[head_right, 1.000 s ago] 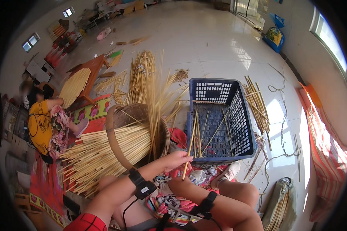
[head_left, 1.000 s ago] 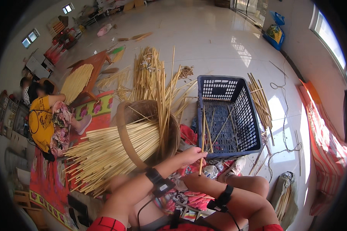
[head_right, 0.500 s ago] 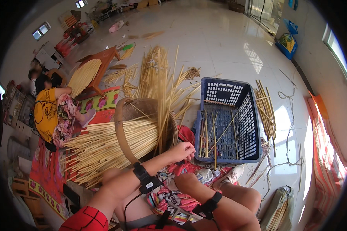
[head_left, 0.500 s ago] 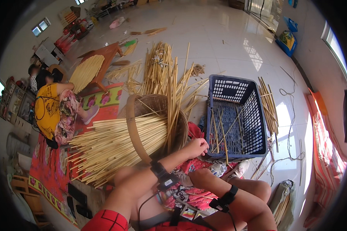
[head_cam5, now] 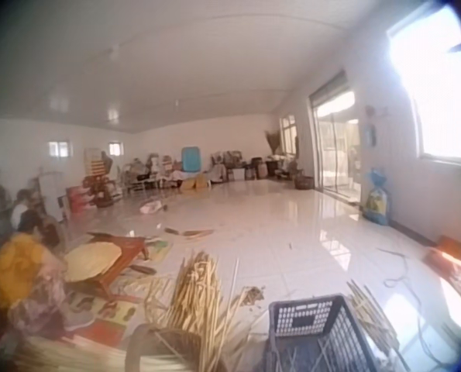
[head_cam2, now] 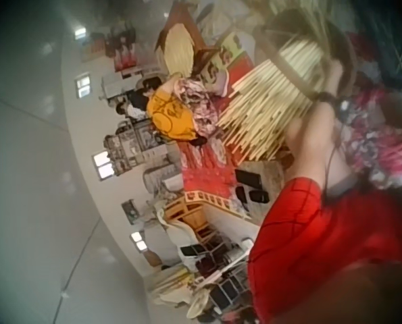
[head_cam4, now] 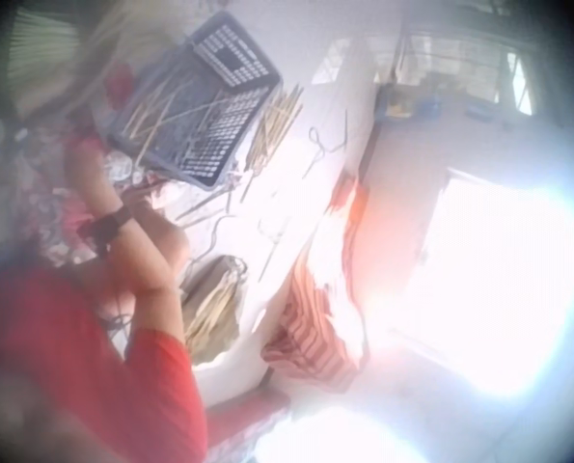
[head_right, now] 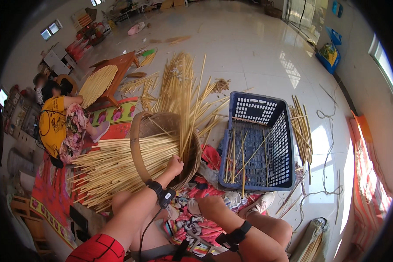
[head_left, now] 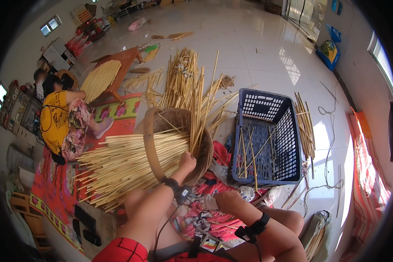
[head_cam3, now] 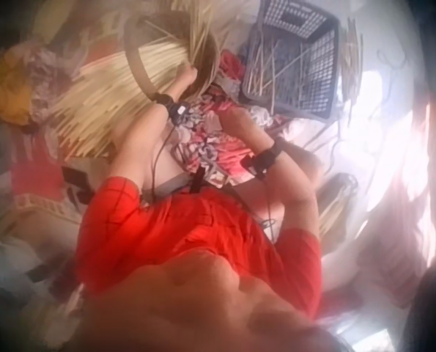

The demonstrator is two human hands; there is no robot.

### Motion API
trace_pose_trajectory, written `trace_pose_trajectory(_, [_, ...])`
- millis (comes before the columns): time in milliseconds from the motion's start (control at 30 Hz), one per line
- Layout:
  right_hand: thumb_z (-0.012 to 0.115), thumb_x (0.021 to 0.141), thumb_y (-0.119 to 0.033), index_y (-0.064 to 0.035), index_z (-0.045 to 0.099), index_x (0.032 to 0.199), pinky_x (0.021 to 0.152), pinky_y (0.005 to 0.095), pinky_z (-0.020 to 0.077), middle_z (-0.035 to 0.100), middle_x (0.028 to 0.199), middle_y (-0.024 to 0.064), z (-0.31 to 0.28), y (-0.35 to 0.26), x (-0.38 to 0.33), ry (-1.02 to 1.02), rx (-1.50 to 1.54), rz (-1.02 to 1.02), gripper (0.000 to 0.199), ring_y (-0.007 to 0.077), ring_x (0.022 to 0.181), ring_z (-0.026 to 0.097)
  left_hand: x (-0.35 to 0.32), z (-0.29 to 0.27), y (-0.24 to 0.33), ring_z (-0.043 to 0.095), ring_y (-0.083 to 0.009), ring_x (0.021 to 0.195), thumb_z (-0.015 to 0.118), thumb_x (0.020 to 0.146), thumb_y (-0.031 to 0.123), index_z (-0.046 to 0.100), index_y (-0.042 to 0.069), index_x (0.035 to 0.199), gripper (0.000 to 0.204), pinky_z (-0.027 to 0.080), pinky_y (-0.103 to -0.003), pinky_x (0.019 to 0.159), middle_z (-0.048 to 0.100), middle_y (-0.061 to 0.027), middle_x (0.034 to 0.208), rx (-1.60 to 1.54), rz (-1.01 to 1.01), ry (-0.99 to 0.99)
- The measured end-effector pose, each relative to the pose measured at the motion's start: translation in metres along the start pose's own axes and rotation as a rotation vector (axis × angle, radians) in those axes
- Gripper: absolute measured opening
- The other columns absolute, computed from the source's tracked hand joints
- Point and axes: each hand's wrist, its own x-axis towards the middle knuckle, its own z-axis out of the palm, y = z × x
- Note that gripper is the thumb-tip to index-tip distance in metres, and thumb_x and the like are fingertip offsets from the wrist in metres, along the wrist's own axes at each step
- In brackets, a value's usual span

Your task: The person sits on the floor and wipes individual bamboo sticks with a cloth, then places them into a blue crate. Another person works nearby with similar sticks.

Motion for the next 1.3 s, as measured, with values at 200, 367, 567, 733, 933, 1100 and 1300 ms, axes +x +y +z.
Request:
trace_pose_trajectory(200, [0.057, 0.079, -0.013, -0.0069, 0.06, 0.095, 0.056, 0.0424, 0.0542, 0.068, 0.075, 0.014, -0.002, 0.001, -0.005, 0.03, 0.028, 0.001, 0.018, 0.0315, 0.07, 0.068, 0.012, 0.0, -0.017, 0.059, -0.0357, 0.104, 0.06, 0.082, 0.016, 0.06, 0.002, 0.11, 0.032, 0.048, -0.041, 0.09, 0.06, -0.0187, 0.115, -0.032, 0.128, -0.161])
trace_pose_trajectory(367, [0.057, 0.079, -0.012, -0.0061, 0.059, 0.096, 0.057, 0.0432, 0.0544, 0.068, 0.076, 0.0151, -0.005, -0.002, -0.002, 0.026, 0.053, 0.003, 0.018, 0.0318, 0.071, 0.068, 0.017, 0.009, -0.028, 0.056, -0.0353, 0.11, 0.055, 0.085, 0.021, 0.06, 0.003, 0.117, 0.037, 0.045, -0.041, 0.095, 0.058, -0.0191, 0.12, 0.186, 0.214, -0.14])
trace_pose_trajectory(567, [0.06, 0.08, -0.021, -0.0085, 0.063, 0.093, 0.063, 0.0456, 0.0543, 0.067, 0.078, 0.0159, 0.001, 0.003, 0.002, 0.014, 0.086, 0.067, 0.018, 0.0343, 0.073, 0.068, 0.009, 0.005, -0.01, 0.039, -0.0366, 0.13, 0.055, 0.085, 0.024, 0.052, 0.004, 0.131, 0.05, 0.033, -0.038, 0.109, 0.038, -0.0217, 0.143, 0.196, 0.239, -0.238])
trace_pose_trajectory(733, [0.058, 0.079, -0.013, -0.006, 0.059, 0.093, 0.059, 0.0422, 0.0546, 0.068, 0.077, 0.0148, -0.001, 0.0, 0.002, 0.04, 0.049, -0.002, 0.016, 0.031, 0.072, 0.069, 0.003, -0.003, -0.004, 0.03, -0.0371, 0.137, 0.055, 0.086, 0.025, 0.048, 0.002, 0.135, 0.054, 0.027, -0.037, 0.113, 0.027, -0.0232, 0.149, 0.167, 0.183, -0.313])
trace_pose_trajectory(933, [0.057, 0.079, -0.013, -0.007, 0.062, 0.09, 0.059, 0.0421, 0.0548, 0.068, 0.078, 0.0149, -0.001, 0.0, 0.0, 0.024, 0.055, 0.01, 0.014, 0.0305, 0.073, 0.069, 0.008, 0.0, 0.0, 0.031, -0.037, 0.136, 0.059, 0.085, 0.027, 0.047, -0.003, 0.133, 0.058, 0.028, -0.037, 0.112, 0.029, -0.0236, 0.148, 0.149, 0.162, -0.31])
trace_pose_trajectory(1100, [0.056, 0.08, -0.014, -0.0069, 0.063, 0.091, 0.06, 0.0422, 0.0551, 0.069, 0.078, 0.0147, -0.004, -0.002, 0.001, 0.001, 0.054, 0.023, 0.015, 0.0309, 0.074, 0.069, 0.019, 0.005, -0.007, 0.034, -0.0377, 0.134, 0.062, 0.083, 0.028, 0.046, -0.005, 0.133, 0.063, 0.03, -0.038, 0.111, 0.032, -0.0249, 0.146, 0.181, 0.145, -0.274])
trace_pose_trajectory(1300, [0.057, 0.08, -0.013, -0.0068, 0.063, 0.091, 0.061, 0.042, 0.0553, 0.069, 0.079, 0.0149, -0.003, 0.0, 0.002, -0.013, 0.051, 0.03, 0.014, 0.0308, 0.074, 0.069, 0.007, 0.009, 0.005, 0.042, -0.0371, 0.123, 0.066, 0.078, 0.024, 0.049, -0.005, 0.127, 0.059, 0.033, -0.039, 0.107, 0.041, -0.024, 0.132, 0.112, 0.195, -0.047])
